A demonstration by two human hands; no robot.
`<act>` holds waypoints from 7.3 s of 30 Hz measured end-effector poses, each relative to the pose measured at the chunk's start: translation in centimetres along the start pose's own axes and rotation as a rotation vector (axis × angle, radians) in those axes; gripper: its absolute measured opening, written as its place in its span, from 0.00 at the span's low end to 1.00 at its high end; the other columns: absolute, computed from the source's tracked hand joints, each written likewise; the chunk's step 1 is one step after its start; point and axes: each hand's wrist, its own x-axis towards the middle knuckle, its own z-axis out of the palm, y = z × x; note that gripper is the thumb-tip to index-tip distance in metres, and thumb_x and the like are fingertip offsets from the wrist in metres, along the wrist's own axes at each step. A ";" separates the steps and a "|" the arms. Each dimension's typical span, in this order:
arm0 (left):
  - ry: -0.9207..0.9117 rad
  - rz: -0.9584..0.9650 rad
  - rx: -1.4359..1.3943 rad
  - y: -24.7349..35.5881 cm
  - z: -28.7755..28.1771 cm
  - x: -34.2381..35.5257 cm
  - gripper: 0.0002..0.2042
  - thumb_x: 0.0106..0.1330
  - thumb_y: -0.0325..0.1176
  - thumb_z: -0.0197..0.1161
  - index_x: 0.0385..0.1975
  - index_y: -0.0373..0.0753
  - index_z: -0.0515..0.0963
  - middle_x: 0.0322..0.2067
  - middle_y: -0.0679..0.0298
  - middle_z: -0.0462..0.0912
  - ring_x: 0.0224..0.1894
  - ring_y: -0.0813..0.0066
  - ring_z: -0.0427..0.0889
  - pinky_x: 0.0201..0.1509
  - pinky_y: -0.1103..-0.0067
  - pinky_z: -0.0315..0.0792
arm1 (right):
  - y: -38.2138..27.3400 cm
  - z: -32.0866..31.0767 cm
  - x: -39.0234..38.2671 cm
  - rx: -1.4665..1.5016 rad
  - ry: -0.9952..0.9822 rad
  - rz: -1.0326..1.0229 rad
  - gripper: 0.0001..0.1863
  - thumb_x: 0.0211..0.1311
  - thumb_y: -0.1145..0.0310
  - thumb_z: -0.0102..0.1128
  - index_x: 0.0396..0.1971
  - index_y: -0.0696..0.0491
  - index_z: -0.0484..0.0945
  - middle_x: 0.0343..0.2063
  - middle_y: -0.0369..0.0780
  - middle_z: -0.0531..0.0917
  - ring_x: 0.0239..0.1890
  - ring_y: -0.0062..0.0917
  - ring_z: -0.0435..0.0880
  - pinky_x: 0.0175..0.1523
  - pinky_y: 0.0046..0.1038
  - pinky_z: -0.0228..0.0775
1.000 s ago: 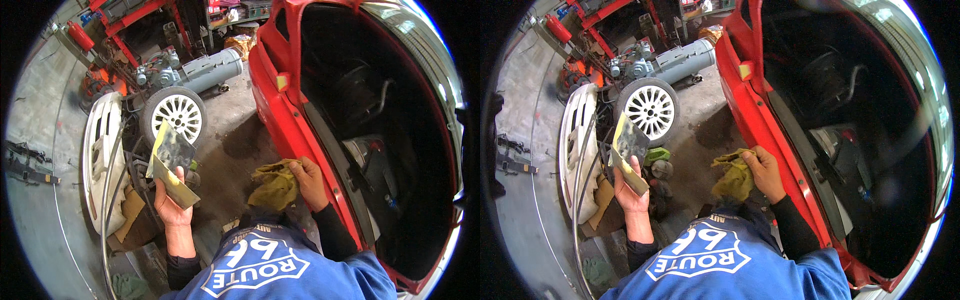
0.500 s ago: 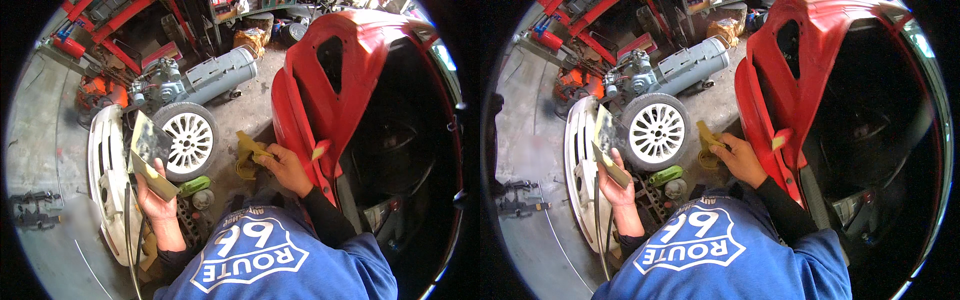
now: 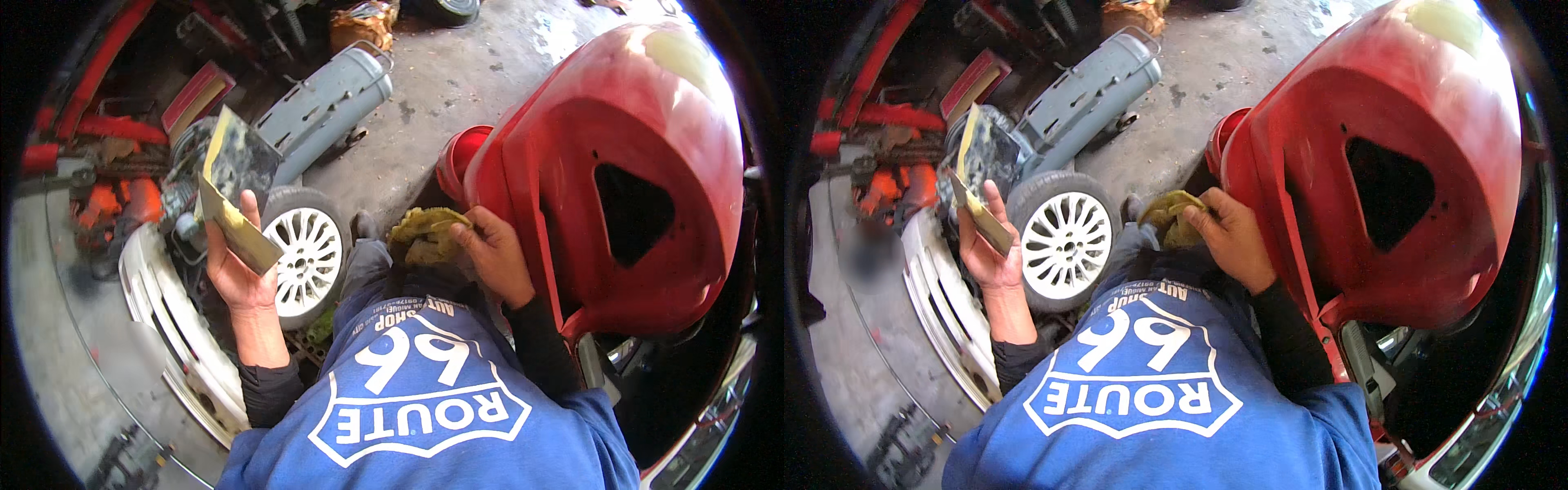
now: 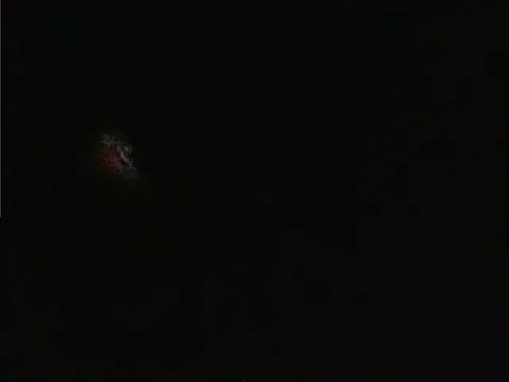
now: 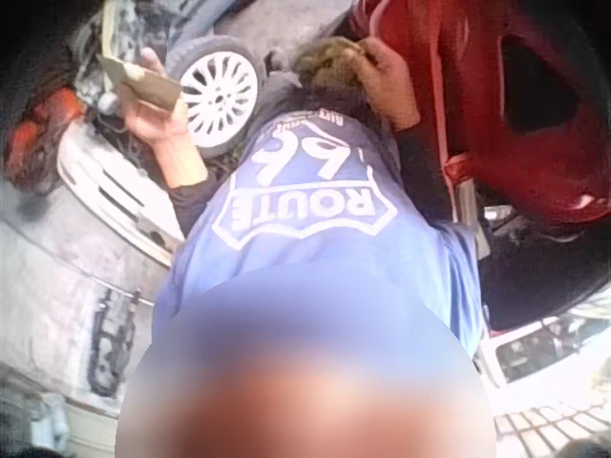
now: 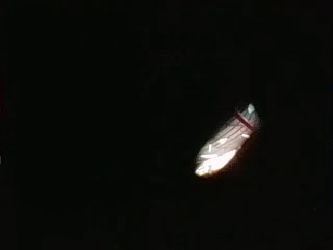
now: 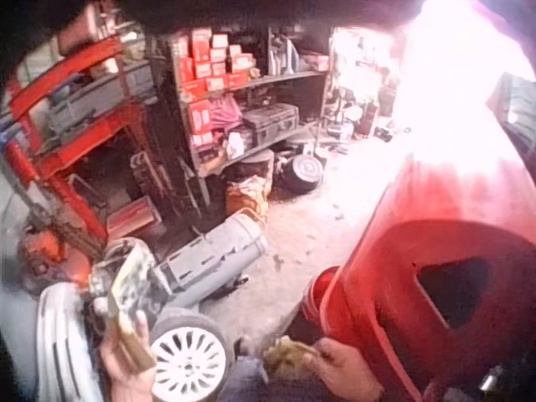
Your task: The person mixes body filler on a metal plate using a spreader, then applies the filler to a red car bumper. The person smooths the filler over several areas of the bumper surface.
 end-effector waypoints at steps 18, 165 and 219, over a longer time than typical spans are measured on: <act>-0.024 -0.598 0.037 -8.2 2.4 35.2 0.19 0.76 0.41 0.47 0.63 0.45 0.70 0.58 0.58 0.77 0.68 0.58 0.67 0.55 0.52 0.77 | -9.4 -6.1 15.8 0.185 0.165 -0.133 0.12 0.66 0.67 0.59 0.27 0.60 0.72 0.18 0.37 0.68 0.24 0.16 0.66 0.29 0.24 0.61; -0.228 -0.942 0.495 -128.1 19.1 151.6 0.19 0.69 0.41 0.59 0.55 0.38 0.75 0.47 0.58 0.83 0.53 0.57 0.81 0.57 0.65 0.76 | -16.3 -131.4 91.2 0.359 2.005 -0.590 0.11 0.71 0.64 0.55 0.30 0.55 0.73 0.27 0.30 0.73 0.32 0.13 0.68 0.41 0.20 0.62; -0.398 -0.879 0.402 -172.7 25.5 198.1 0.18 0.70 0.39 0.59 0.55 0.38 0.75 0.50 0.60 0.82 0.59 0.60 0.77 0.58 0.69 0.77 | -11.8 -164.0 106.2 0.216 2.256 -0.447 0.12 0.66 0.62 0.62 0.31 0.55 0.73 0.24 0.34 0.70 0.26 0.17 0.68 0.30 0.19 0.62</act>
